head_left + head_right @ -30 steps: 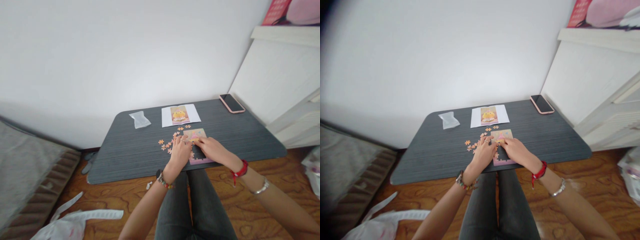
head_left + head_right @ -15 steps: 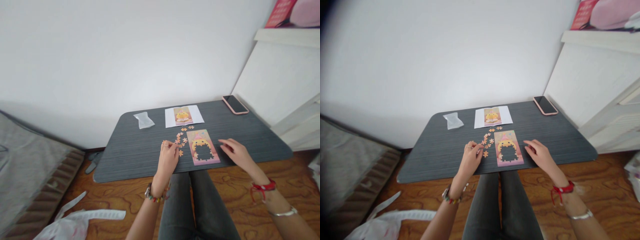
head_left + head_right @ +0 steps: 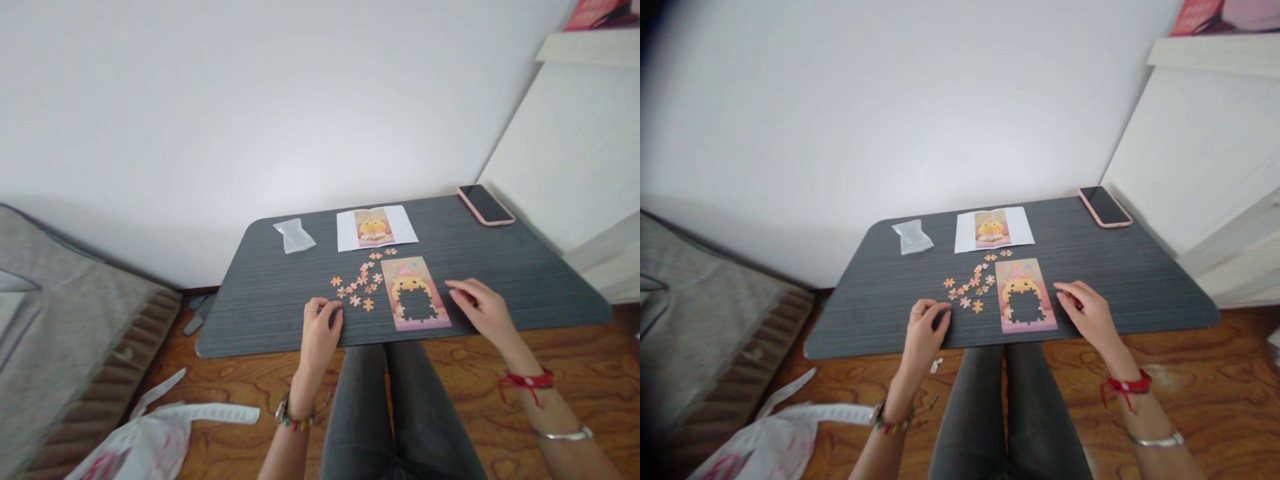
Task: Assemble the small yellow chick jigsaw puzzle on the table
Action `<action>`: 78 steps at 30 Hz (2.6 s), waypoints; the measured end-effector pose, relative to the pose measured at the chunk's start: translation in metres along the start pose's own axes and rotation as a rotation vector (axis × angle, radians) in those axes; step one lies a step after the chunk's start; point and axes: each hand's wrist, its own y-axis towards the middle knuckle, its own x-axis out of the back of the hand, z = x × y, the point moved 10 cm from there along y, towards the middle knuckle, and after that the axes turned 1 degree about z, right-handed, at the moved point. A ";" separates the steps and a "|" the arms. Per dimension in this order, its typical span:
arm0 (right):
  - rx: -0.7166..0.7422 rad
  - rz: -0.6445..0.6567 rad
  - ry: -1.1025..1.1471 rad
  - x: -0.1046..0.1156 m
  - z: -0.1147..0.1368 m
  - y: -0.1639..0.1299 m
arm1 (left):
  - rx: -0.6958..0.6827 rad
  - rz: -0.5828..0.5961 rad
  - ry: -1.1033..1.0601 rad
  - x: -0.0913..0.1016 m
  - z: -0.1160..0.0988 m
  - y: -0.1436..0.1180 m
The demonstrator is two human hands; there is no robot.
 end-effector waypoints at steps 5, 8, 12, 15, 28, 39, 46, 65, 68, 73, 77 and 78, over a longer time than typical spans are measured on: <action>0.054 -0.026 -0.042 0.000 0.018 0.000 | -0.028 0.015 -0.007 -0.006 -0.010 0.003; 0.167 0.004 -0.080 -0.012 0.053 -0.001 | -0.065 0.058 0.005 -0.015 -0.022 0.007; 0.287 0.134 -0.198 -0.049 0.104 -0.002 | -0.096 0.156 0.039 -0.028 -0.036 0.017; 0.257 0.188 -0.279 -0.075 0.123 0.001 | -0.084 0.255 0.079 -0.038 -0.040 0.023; 0.313 0.259 -0.406 -0.117 0.140 0.016 | -0.138 0.351 0.088 -0.043 -0.045 0.021; 0.231 0.176 -0.444 -0.065 0.078 0.021 | -0.184 0.276 0.039 -0.039 -0.070 0.017; 0.289 0.231 -0.457 -0.069 0.078 0.027 | -0.206 0.308 0.034 -0.060 -0.096 0.027; 0.336 0.241 -0.511 -0.073 0.085 0.023 | -0.226 0.386 0.135 -0.075 -0.105 0.029; 0.347 0.251 -0.515 -0.073 0.087 0.020 | -0.229 0.405 0.154 -0.076 -0.106 0.029; 0.354 0.232 -0.555 -0.071 0.090 0.015 | -0.242 0.401 0.200 -0.076 -0.108 0.028; 0.352 0.263 -0.630 -0.072 0.096 0.014 | -0.254 0.386 0.255 -0.078 -0.110 0.024; 0.350 0.280 -0.648 -0.074 0.098 0.014 | -0.252 0.381 0.265 -0.078 -0.111 0.023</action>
